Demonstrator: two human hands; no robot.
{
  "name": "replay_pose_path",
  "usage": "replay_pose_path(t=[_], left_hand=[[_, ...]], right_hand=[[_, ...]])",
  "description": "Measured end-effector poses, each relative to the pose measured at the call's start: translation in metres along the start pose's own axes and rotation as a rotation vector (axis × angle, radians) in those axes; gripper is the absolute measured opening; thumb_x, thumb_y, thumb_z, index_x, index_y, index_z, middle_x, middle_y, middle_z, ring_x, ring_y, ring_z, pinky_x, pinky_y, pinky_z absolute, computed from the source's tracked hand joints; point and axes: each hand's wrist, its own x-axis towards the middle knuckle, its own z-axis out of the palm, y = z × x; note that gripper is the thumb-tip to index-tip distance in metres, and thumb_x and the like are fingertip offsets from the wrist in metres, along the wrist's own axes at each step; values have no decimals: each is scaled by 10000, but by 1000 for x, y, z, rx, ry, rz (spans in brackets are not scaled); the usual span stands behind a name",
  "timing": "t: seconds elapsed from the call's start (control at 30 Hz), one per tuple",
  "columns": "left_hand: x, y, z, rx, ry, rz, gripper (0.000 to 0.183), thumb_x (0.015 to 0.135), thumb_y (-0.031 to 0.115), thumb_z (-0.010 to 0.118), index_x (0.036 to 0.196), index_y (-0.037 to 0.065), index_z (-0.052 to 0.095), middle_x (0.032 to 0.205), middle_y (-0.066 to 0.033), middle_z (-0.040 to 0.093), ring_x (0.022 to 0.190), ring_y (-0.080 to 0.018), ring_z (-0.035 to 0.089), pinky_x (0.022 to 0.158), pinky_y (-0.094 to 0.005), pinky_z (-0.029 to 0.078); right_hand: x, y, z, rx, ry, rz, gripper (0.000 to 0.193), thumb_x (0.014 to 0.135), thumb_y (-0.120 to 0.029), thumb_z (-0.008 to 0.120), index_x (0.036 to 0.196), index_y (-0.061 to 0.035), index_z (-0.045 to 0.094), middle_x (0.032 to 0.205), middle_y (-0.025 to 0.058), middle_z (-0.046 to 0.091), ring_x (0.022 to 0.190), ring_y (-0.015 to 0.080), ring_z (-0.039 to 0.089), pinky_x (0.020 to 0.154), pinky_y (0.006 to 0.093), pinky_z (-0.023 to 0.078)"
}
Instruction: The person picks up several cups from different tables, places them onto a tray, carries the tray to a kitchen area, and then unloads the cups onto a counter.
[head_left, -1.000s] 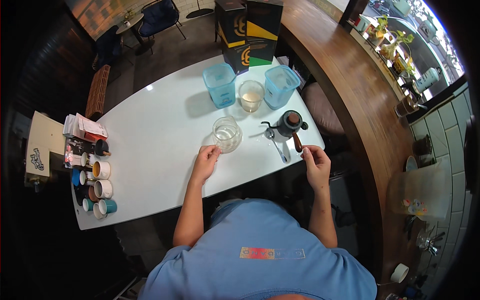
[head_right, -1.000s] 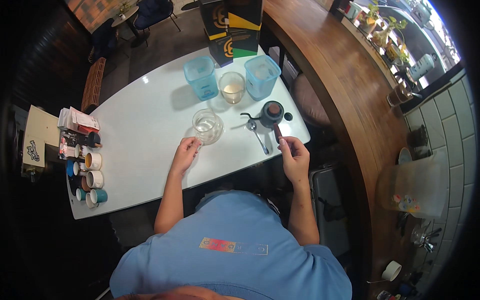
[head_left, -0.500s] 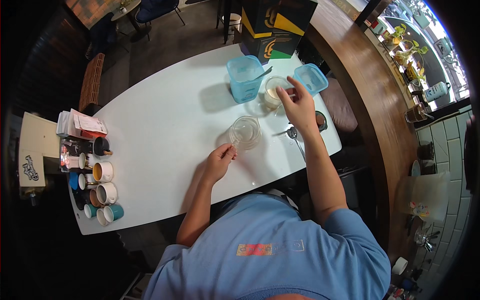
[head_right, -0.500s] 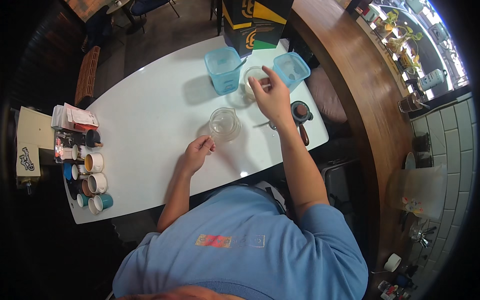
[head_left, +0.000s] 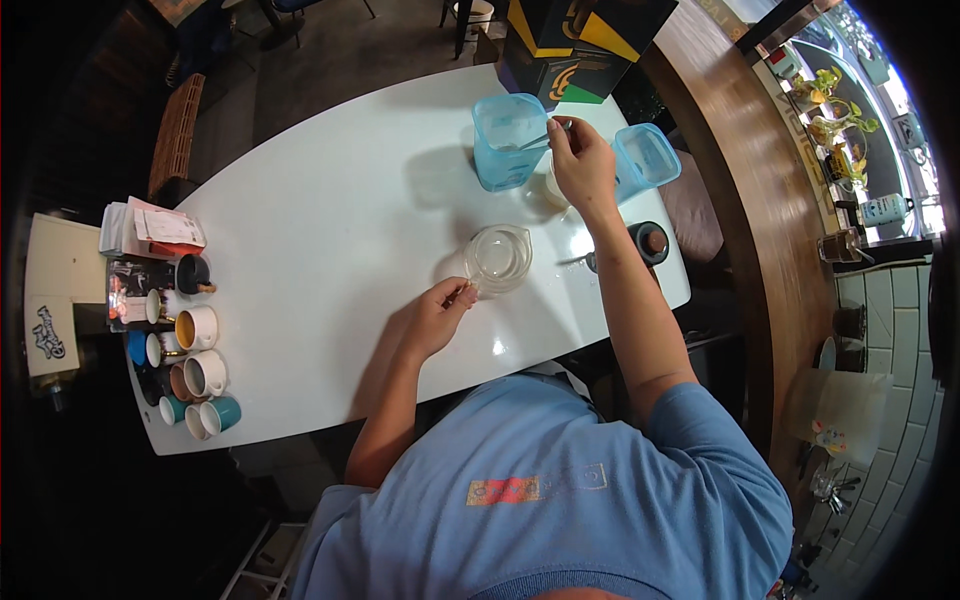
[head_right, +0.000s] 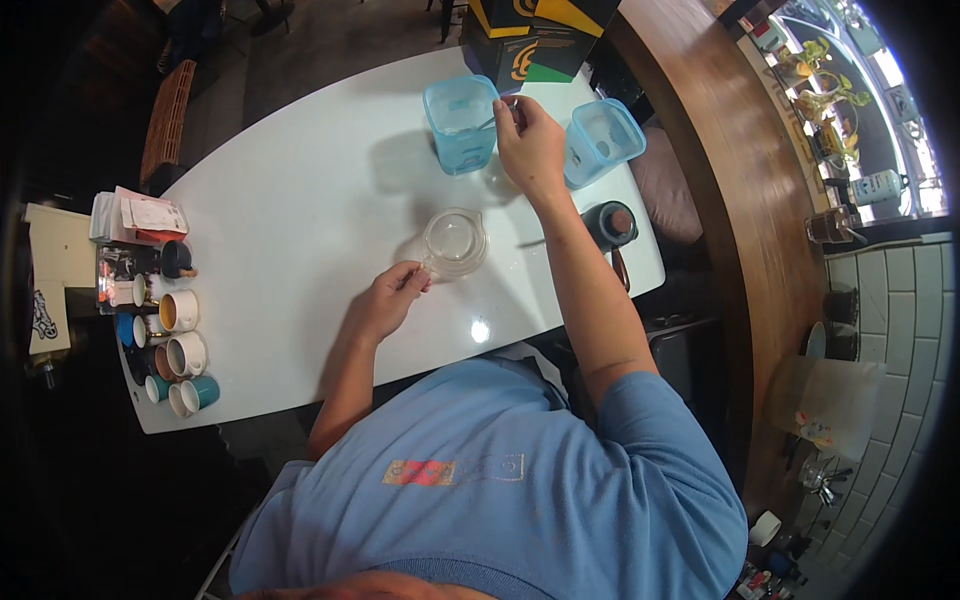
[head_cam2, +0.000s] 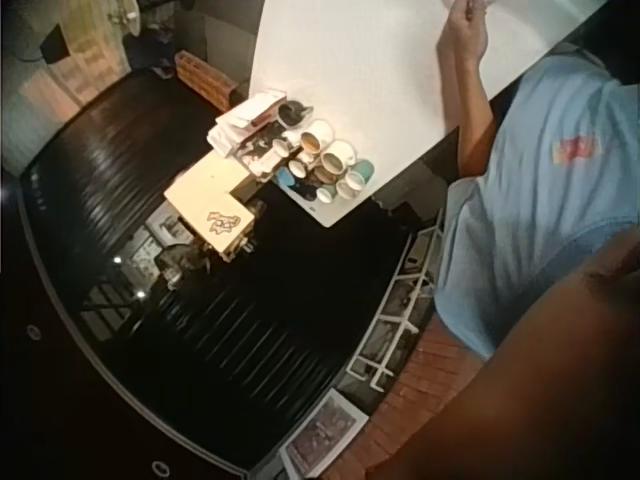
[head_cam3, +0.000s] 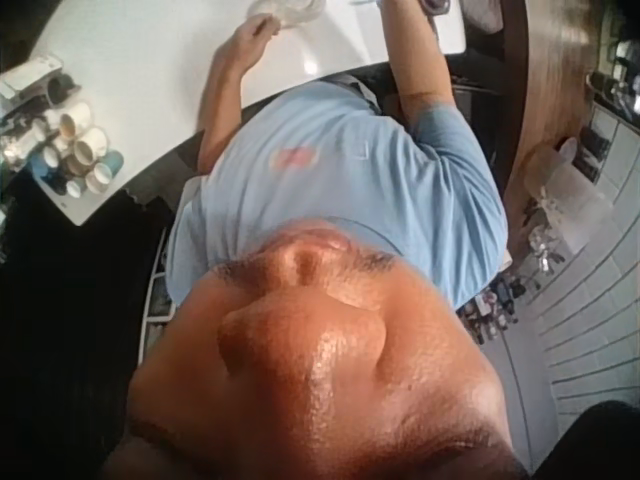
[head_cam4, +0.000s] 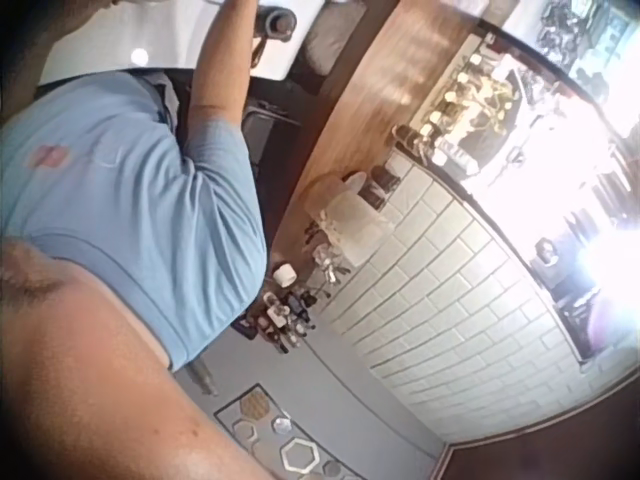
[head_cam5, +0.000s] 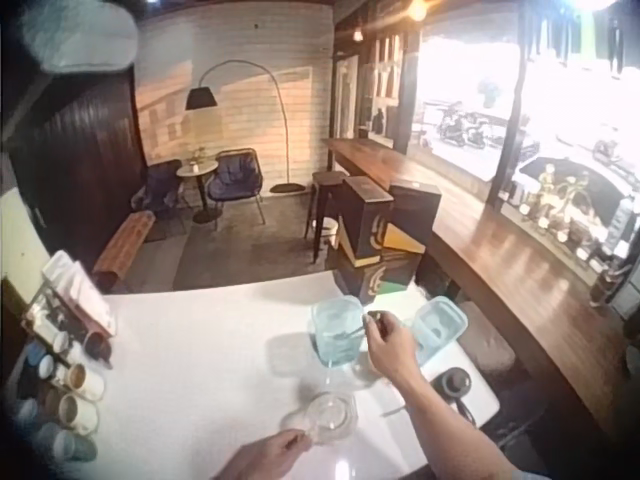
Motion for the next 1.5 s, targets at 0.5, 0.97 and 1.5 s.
replay_pose_path(t=[0.5, 0.97, 1.5], left_hand=[[-3, -6, 22, -162, 232, 38, 239, 955, 218, 558, 1037, 0, 608, 900, -30, 646, 826, -94, 571, 784, -241, 455], [-5, -3, 24, -156, 267, -5, 257, 957, 248, 555, 1044, 12, 610, 916, -26, 643, 837, -98, 570, 792, -247, 453], [4, -3, 33, -110, 233, 63, 277, 977, 292, 515, 858, 44, 553, 734, 24, 529, 664, -57, 475, 624, -215, 397]], right_hand=[[6, -5, 4, 45, 29, -30, 247, 892, -207, 605, 932, 31, 658, 644, 67, 616, 562, 92, 522, 572, 256, 444], [6, -8, -16, 137, 122, -95, 200, 876, -167, 605, 904, 24, 659, 656, 92, 646, 561, 113, 597, 571, 256, 469], [1, -7, -59, 585, 161, -49, 233, 989, -171, 447, 966, 21, 577, 715, 53, 601, 660, 86, 581, 600, 216, 458]])
